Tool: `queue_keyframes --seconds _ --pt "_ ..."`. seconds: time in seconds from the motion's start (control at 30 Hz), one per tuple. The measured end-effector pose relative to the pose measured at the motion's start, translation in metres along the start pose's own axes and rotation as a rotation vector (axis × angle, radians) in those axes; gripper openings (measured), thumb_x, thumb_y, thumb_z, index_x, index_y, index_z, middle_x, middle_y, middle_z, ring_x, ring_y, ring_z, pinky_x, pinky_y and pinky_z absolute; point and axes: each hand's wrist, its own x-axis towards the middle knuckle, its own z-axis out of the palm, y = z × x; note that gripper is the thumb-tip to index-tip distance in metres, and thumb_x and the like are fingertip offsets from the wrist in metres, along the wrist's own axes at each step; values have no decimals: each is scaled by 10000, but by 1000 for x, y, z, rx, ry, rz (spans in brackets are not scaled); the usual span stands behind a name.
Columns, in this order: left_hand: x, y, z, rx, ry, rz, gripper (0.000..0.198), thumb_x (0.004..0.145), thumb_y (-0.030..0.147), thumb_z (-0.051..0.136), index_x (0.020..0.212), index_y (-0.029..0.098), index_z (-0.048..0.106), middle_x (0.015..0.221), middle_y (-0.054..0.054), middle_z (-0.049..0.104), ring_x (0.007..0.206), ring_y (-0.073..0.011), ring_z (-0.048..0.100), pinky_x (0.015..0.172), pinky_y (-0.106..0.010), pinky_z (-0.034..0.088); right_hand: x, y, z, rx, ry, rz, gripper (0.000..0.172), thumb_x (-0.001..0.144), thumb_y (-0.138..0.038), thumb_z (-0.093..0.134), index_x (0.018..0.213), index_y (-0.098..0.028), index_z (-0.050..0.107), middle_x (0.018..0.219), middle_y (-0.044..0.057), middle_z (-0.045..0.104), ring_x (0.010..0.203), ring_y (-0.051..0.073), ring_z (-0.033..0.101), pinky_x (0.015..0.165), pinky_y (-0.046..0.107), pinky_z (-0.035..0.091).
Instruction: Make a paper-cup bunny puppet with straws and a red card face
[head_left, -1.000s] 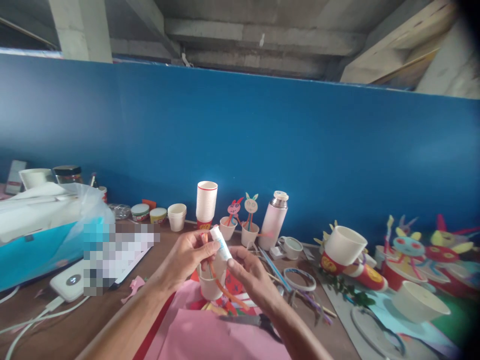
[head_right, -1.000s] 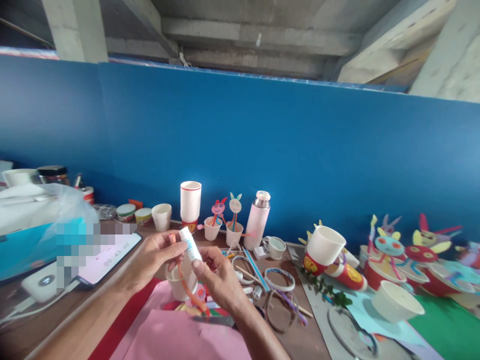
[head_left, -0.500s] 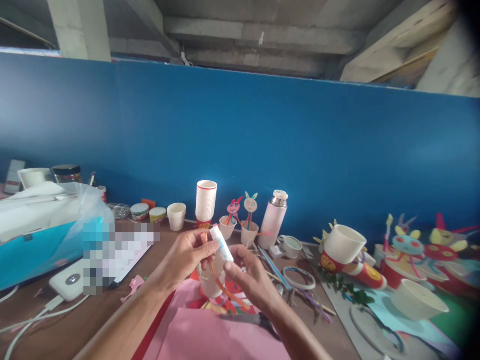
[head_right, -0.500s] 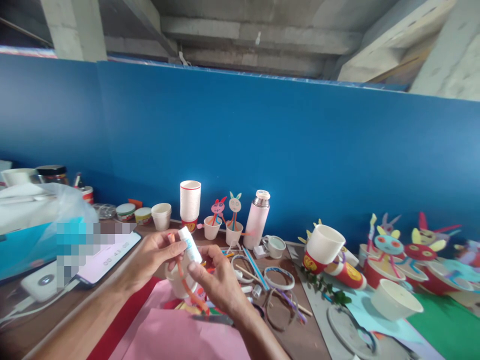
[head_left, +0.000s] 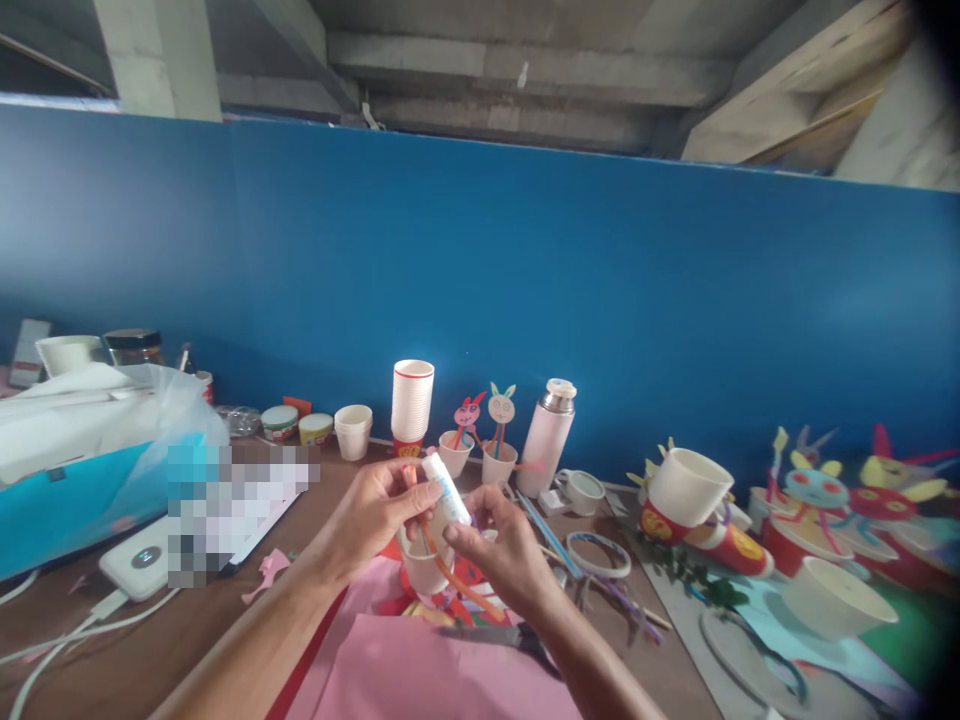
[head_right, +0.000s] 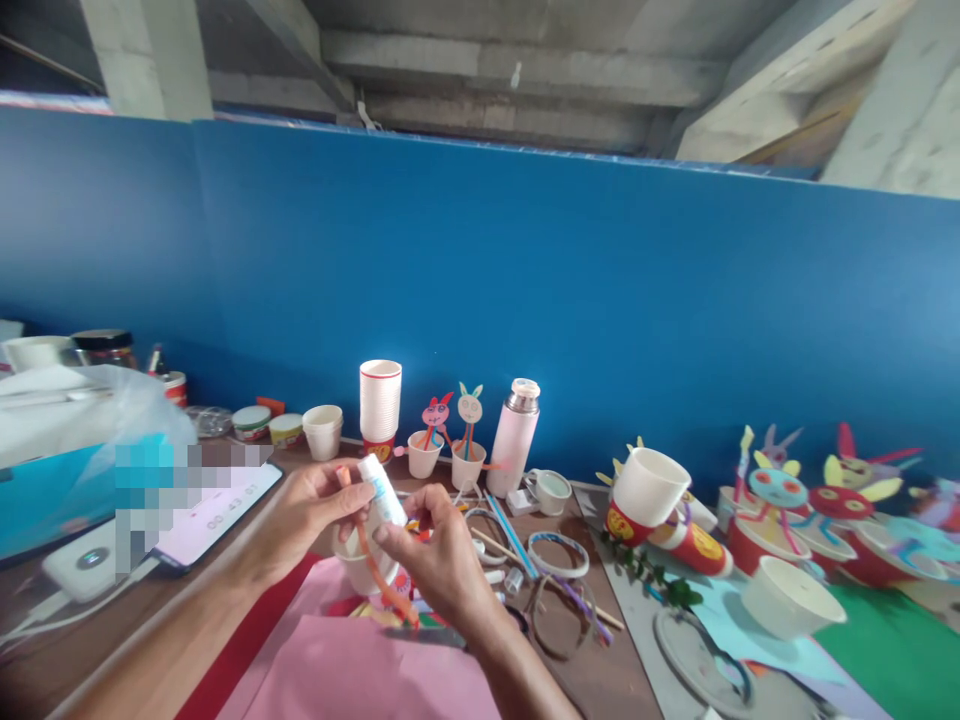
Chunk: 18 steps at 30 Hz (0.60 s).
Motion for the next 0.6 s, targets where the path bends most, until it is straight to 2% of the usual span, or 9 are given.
queue_keyframes --seconds 0.13,0.2,0.3,0.37,0.47,0.53,0.6 --pt "1 1 -2 -7 -30 -31 225 747 312 592 621 135 533 554 31 525 454 -69 459 454 -192 376 0 -2 -2 157 -159 -58 335 839 -468 416 829 -163 552 775 10 511 736 138 463 682 257 374" --pt "1 1 -2 -11 -40 -33 214 746 316 591 646 133 544 560 28 531 454 -70 457 451 -193 376 0 -2 -4 158 -192 -87 381 871 -461 352 767 -161 562 785 17 517 764 143 467 716 267 370" --pt "0 2 -1 -26 -26 -17 247 742 312 592 590 136 511 568 23 537 447 -66 454 447 -193 374 1 -2 -6 128 -210 -108 375 871 -446 368 713 -158 549 757 9 503 732 131 458 690 252 359" --pt "0 1 0 -27 -7 -14 260 741 307 593 569 140 492 563 24 534 448 -67 456 450 -193 376 2 -2 -6 95 -179 -97 330 847 -437 425 718 -156 540 728 -3 483 682 117 439 640 236 350" --pt "0 1 3 -26 18 -17 261 736 300 595 558 145 483 544 28 527 446 -73 457 451 -199 376 0 -2 -3 -1 -61 -37 263 788 -414 522 717 -161 522 682 -23 453 635 110 413 588 222 333" --pt "0 2 4 -35 22 -13 271 729 294 599 538 149 472 529 29 525 437 -75 455 450 -206 376 -1 -3 -1 -47 18 6 244 751 -400 564 705 -166 514 663 -31 438 625 111 407 574 218 328" --pt "0 2 3 -46 12 -12 272 733 291 596 536 150 470 526 29 527 437 -76 457 455 -208 377 -2 -4 0 -48 38 14 257 731 -414 581 707 -166 517 658 -33 436 622 112 407 571 217 328"
